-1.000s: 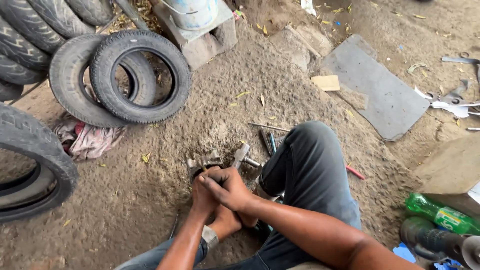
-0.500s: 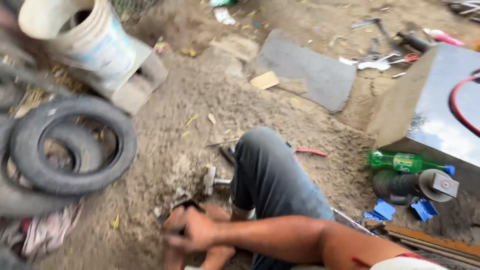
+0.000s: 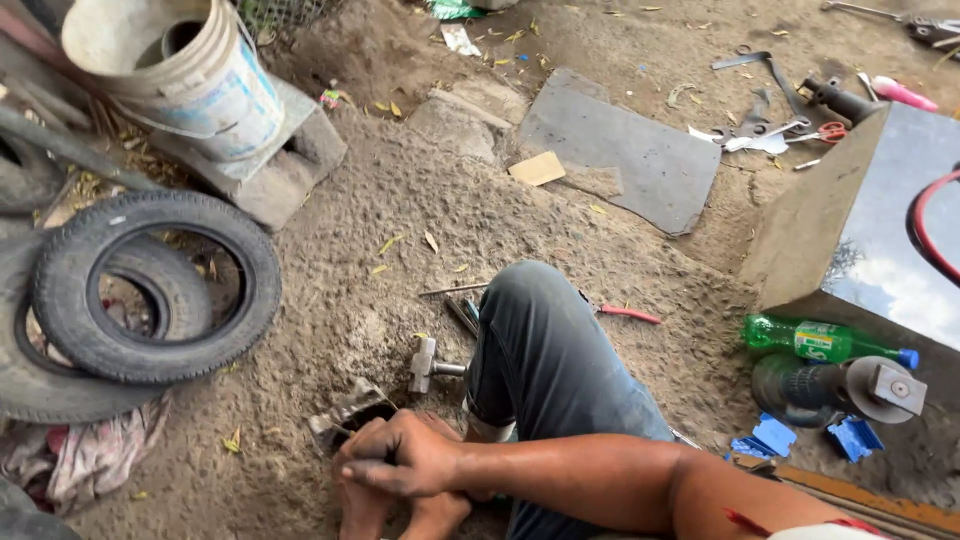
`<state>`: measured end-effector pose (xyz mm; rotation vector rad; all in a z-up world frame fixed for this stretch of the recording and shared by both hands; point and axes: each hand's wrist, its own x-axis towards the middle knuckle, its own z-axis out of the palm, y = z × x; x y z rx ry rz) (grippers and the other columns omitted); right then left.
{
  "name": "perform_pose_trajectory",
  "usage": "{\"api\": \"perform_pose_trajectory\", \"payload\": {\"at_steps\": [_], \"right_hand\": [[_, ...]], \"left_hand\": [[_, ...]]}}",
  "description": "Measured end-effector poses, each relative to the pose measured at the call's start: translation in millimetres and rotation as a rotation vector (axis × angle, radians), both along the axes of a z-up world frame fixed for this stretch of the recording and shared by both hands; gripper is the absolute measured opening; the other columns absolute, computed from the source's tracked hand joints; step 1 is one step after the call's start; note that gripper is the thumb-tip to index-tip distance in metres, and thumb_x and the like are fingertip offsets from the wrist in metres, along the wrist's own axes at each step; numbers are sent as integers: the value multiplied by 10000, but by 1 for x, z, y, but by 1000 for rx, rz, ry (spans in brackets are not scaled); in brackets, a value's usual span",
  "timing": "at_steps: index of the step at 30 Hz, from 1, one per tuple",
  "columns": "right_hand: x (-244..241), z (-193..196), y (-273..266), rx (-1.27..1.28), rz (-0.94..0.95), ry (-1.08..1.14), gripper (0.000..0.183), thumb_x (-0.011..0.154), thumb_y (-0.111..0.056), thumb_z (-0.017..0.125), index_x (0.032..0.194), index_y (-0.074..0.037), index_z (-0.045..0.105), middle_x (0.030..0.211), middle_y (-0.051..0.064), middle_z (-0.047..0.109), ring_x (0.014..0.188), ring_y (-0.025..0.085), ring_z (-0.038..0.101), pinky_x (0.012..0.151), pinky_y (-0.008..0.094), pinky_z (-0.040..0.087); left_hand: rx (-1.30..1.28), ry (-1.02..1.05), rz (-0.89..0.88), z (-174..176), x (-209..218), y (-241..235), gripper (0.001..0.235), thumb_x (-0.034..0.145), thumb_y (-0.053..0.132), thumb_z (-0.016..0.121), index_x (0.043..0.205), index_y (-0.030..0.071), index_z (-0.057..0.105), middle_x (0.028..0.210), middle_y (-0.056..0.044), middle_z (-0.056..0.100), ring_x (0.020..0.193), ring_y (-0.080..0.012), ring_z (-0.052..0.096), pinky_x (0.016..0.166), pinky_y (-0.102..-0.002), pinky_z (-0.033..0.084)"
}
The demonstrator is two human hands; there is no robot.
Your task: The person sits on the ground and uses a hammer and a chisel to work on a small metal component held between their feet. They repeatedly strike the chisel to adjust or shape the part while surrounded by tires and tools.
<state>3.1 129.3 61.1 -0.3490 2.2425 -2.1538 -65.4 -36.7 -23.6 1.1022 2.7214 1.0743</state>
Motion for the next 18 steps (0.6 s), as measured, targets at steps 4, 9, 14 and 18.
{"api": "perform_pose_trajectory", "payload": {"at_steps": [4, 9, 14, 18], "right_hand": [[9, -7, 1, -198, -44, 205, 256, 1040, -203, 648, 1144, 22, 709, 1082, 177, 738, 994, 265, 733, 877, 378, 588], [1, -8, 2, 19, -39, 229, 344, 1022, -230, 722, 795, 10, 625, 706, 143, 618, 594, 228, 628, 667, 381, 526], [15, -9, 1, -92, -19, 225, 293, 1019, -263, 668, 857, -20, 642, 744, 128, 621, 653, 256, 620, 644, 381, 504], [4, -4, 4, -83, 14, 332, 341, 1040, -257, 670, 795, -34, 590, 712, 124, 568, 602, 251, 586, 627, 369, 492]], "left_hand": [[45, 70, 72, 18, 15, 6, 71, 795, 127, 647, 830, 67, 633, 761, -106, 657, 718, -339, 657, 608, -415, 507], [-38, -43, 86, 46, 16, 19, 199, 790, 166, 672, 729, 40, 531, 689, -132, 588, 678, -360, 633, 578, -469, 482], [0, 81, 31, 51, 23, 18, 205, 762, 206, 655, 745, 52, 520, 707, -138, 573, 695, -375, 630, 588, -471, 474], [79, 126, -1, 61, 3, 21, 193, 780, 205, 628, 777, 54, 509, 731, -146, 553, 715, -399, 598, 596, -481, 457]]}}
